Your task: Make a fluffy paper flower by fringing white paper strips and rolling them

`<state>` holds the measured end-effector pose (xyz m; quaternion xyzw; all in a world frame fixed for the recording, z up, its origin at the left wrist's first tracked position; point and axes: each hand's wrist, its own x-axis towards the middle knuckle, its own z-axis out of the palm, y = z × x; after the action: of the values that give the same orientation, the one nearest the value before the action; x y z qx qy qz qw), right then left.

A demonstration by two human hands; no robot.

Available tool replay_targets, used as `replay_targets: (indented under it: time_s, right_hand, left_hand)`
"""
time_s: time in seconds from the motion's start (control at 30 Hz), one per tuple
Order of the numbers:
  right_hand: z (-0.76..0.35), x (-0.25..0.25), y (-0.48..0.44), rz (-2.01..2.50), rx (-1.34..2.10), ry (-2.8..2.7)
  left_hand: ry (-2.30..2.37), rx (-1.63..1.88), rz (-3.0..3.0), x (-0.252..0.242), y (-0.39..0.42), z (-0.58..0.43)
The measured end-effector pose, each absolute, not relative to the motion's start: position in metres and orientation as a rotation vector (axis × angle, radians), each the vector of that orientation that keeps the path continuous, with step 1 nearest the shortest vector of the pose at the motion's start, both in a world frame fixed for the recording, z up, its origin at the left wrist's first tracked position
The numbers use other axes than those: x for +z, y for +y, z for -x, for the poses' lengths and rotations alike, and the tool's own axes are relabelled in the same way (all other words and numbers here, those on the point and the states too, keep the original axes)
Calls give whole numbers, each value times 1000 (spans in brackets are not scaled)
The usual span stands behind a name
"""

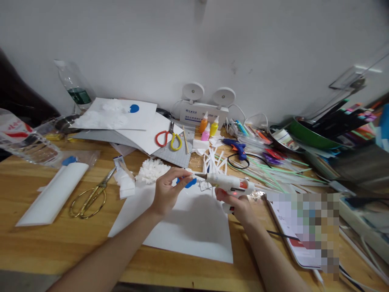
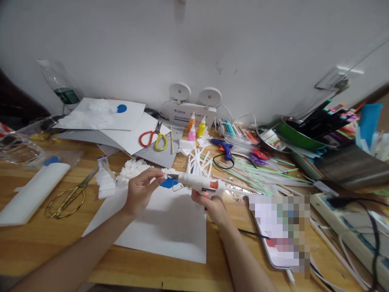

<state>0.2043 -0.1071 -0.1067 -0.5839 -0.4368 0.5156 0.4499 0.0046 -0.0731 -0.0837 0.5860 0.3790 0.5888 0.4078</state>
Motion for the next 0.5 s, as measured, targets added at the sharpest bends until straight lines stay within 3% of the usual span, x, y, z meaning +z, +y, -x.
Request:
replay_targets:
  time_s: [0.5]
  right_hand:
    - [-203, -104, -109, 1462, 1310, -1056]
  left_hand:
    - [969, 1450, -1461, -84, -74, -4]
